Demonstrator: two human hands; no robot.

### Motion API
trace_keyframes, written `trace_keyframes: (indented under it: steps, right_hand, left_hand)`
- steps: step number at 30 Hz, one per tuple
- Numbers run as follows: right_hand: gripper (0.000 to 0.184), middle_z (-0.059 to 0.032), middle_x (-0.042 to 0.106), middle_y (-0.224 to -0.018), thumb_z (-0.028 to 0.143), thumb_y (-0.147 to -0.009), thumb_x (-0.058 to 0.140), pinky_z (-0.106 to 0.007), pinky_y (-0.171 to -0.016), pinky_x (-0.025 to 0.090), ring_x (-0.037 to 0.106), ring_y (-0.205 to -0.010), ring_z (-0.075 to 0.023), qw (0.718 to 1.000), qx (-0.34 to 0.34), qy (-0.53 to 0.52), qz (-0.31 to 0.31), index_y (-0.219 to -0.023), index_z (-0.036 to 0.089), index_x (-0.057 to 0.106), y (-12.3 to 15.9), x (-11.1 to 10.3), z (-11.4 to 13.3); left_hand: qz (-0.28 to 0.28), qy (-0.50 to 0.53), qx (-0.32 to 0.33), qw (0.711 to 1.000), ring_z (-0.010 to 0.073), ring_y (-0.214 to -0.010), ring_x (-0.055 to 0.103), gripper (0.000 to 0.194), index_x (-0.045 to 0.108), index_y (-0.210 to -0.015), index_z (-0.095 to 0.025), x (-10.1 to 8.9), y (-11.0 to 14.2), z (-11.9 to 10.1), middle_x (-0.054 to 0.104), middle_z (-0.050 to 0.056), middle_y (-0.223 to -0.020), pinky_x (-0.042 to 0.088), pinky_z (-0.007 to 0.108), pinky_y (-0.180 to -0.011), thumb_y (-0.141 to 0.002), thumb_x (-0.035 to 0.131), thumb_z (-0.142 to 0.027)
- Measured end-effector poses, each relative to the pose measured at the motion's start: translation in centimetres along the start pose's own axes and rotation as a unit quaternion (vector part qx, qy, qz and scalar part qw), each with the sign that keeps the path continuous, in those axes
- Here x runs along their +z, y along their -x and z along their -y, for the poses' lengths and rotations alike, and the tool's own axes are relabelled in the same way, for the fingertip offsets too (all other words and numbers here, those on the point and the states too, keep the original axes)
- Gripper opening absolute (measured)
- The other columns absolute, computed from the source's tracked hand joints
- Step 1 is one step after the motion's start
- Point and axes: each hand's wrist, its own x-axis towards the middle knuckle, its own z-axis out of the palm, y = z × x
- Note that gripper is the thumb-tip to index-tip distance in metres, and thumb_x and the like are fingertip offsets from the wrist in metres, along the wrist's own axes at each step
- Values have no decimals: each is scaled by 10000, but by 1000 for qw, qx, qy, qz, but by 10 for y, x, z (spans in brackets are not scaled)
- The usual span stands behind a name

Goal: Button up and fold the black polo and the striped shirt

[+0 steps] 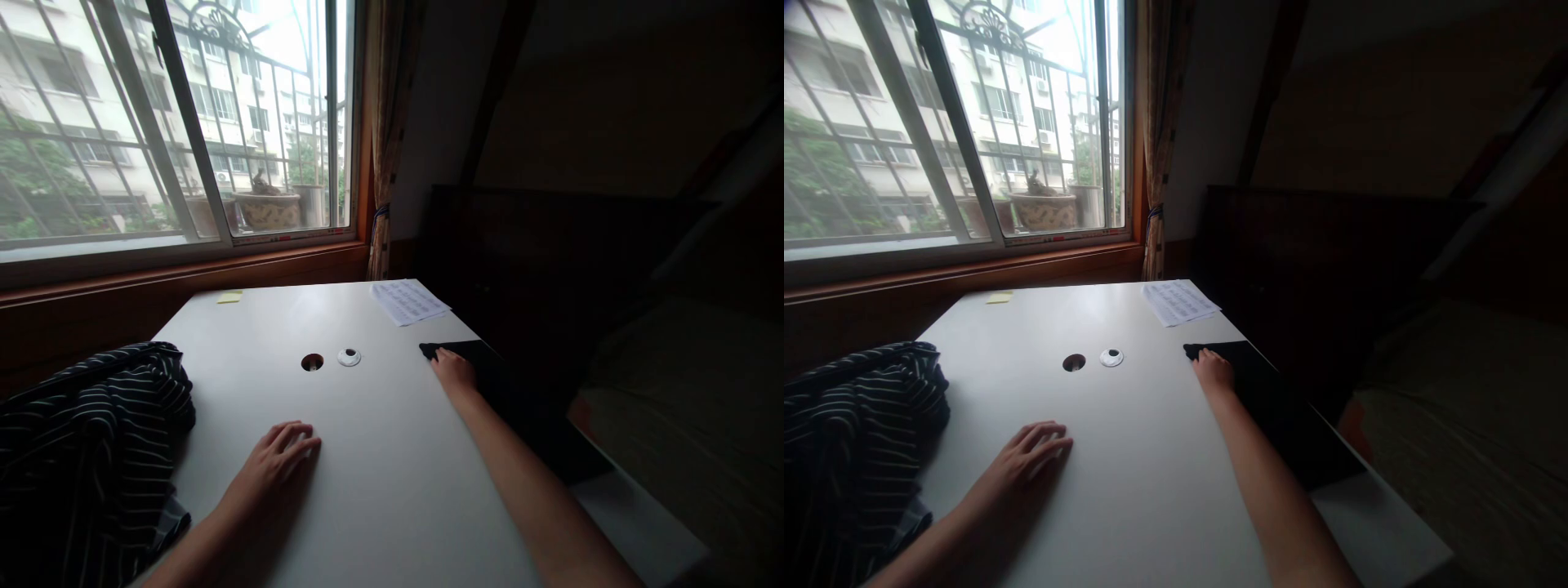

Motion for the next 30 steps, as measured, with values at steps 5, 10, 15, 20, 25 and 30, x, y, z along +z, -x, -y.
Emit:
trace_keyframes:
  steps: [5, 10, 15, 20, 25, 30]
  right_hand:
    - [421, -142, 564, -1398, 271, -964, 401, -321, -1067, 371, 503, -1297, -231, 1000, -4, -7, 26, -1307, 117, 592, -1, 1, 1]
    - [620, -145, 336, -1565, 434, -984, 359, -447, -1159, 240, 299, -1442, -271, 999, -4, -8, 53, -1498, 88, 350, 35, -5, -2]
    - [679, -152, 234, -1602, 518, -975, 356, -467, -1185, 184, 228, -1473, -287, 997, -21, -22, 64, -1515, 106, 324, 99, -15, -4]
    - [610, -87, 331, -1573, 552, -959, 392, -522, -1190, 201, 201, -1482, -306, 985, -86, -136, 62, -1462, 211, 448, 161, -32, 4]
    - [572, -70, 473, -1491, 533, -987, 335, -416, -1135, 382, 433, -1380, -232, 940, -68, -331, 46, -1451, 221, 456, 165, -65, -20]
    - [578, -109, 471, -1486, 502, -973, 322, -425, -1161, 340, 420, -1385, -260, 973, 12, -215, -84, -1418, 173, 488, 135, -57, -102]
  left_hand:
    - [3, -2, 2, 1000, 252, -1211, 524, 362, 589, -1283, -313, 1, 1, 1, 579, 66, -1301, 533, 440, -989, -955, 490, -195]
    - [-5, -6, 13, 1000, 250, -1197, 538, 363, 591, -1286, -310, 2, 2, 4, 586, 69, -1298, 540, 428, -984, -952, 497, -203]
    - [-6, -10, 25, 1000, 257, -1194, 539, 357, 591, -1291, -294, 3, 2, 6, 590, 82, -1294, 543, 429, -978, -957, 493, -214]
    - [-6, -10, 24, 1000, 256, -1203, 531, 357, 583, -1300, -312, 4, 3, 7, 587, 68, -1304, 542, 429, -978, -967, 484, -225]
    - [-10, -9, 21, 1000, 255, -1203, 526, 338, 596, -1282, -307, 4, 4, 7, 590, 67, -1297, 532, 436, -990, -972, 483, -235]
    - [-11, -8, 29, 999, 257, -1196, 532, 350, 595, -1285, -315, 4, 4, 7, 594, 64, -1291, 539, 428, -980, -957, 509, -232]
